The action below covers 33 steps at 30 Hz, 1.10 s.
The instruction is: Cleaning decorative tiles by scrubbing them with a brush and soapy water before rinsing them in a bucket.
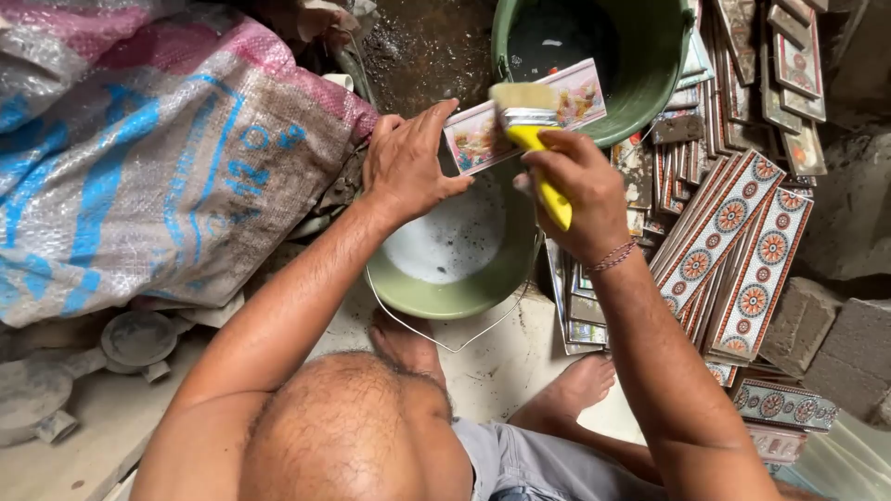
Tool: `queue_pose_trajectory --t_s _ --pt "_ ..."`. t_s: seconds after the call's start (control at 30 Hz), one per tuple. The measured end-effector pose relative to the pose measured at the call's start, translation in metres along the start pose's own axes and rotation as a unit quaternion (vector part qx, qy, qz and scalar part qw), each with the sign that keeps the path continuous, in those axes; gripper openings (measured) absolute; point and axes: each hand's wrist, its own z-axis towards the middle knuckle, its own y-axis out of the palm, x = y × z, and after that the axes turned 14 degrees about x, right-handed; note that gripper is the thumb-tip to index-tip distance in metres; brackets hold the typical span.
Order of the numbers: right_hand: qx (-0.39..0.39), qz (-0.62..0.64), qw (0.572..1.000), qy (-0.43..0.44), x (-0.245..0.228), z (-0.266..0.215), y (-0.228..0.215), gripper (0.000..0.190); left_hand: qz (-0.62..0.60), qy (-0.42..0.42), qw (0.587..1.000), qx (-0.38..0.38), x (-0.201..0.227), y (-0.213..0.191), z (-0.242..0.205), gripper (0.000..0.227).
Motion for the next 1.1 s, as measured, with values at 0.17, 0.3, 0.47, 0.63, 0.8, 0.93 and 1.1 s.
queue_pose_trajectory --t_s 0.17,0.3,0.47,0.63,0.8,0.93,1.1 --pt "0.026 -0.006 0.996 -0.082 0.003 0.036 -0.008 0.023 0.007 -0.002 1.0 -0.015 -0.002 0.001 0.0 0.11" --pt "-0.088 -0.027 0.988 0.123 0.021 0.072 0.019 0.039 0.007 0.004 1.0 -0.006 -0.002 0.003 -0.005 0.123" --pt "-0.244 0.023 0.929 0.279 0.032 0.09 0.061 0.04 0.01 0.002 1.0 0.006 -0.002 0.003 -0.002 0.113" --pt "-0.253 -0.038 0.919 0.299 0.037 0.095 0.072 0.021 -0.001 -0.011 1.0 0.025 -0.002 0.008 0.003 0.087" --pt "-0.242 -0.103 0.922 0.284 0.039 0.097 0.082 0.022 0.001 -0.022 1.0 0.005 0.001 0.005 0.004 0.087" --pt "-0.25 -0.083 0.918 0.296 0.039 0.101 0.079 0.022 0.007 -0.016 1.0 0.004 -0.001 0.003 0.004 0.089" --pt "-0.251 -0.134 0.916 0.282 0.035 0.101 0.08 0.029 0.005 -0.001 1.0 0.023 -0.002 0.004 0.003 0.085"
